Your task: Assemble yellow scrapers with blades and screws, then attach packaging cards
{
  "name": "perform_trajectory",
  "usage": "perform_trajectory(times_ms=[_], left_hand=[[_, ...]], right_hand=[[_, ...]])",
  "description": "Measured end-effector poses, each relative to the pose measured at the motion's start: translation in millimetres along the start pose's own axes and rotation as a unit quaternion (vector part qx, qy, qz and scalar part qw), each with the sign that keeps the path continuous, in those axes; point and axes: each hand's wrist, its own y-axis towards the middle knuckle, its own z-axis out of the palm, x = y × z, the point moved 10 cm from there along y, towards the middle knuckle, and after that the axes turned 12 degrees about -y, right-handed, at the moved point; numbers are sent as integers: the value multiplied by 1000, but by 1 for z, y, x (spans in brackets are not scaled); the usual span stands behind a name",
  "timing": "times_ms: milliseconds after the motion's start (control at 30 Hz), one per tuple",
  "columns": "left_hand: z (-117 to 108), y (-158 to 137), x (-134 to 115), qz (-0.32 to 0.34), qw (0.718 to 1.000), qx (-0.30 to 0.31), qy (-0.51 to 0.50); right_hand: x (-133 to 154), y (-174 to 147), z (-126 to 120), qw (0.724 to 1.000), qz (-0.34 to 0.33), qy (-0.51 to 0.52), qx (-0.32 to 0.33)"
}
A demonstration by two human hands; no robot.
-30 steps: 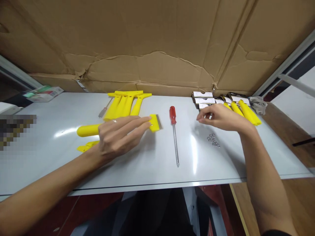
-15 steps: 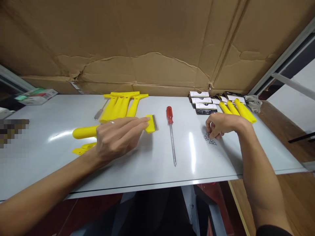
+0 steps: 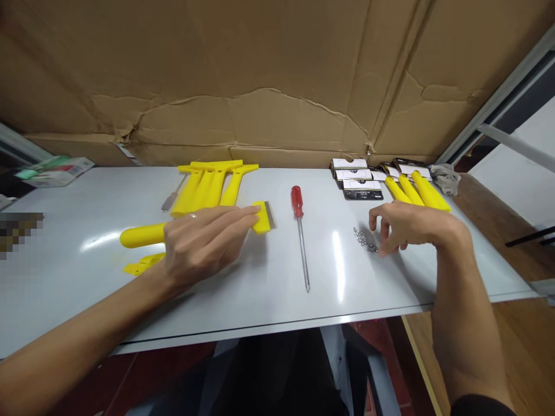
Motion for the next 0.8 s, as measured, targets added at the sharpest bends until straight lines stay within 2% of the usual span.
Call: perform_trajectory(times_ms=[100,200,400,633,800], left_hand=[[-1,0,1,-1,1000,-1,-2],[-1,1,1,1,1000,-2,-6],[-2,3,0,3,1000,-2,-9],[-3,3,-1,4,1000,-3,-2],[-4,4,-2,5,1000,-1,3]], right_hand=[[6,-6,13,999,-14,11,-39],[14,-8,15,996,-39,29,-81],[29,-1,-1,987,-54,96,-120],[48,6,-14,985,-68,76,-142],[42,11,-14,983,-52,87,-153]])
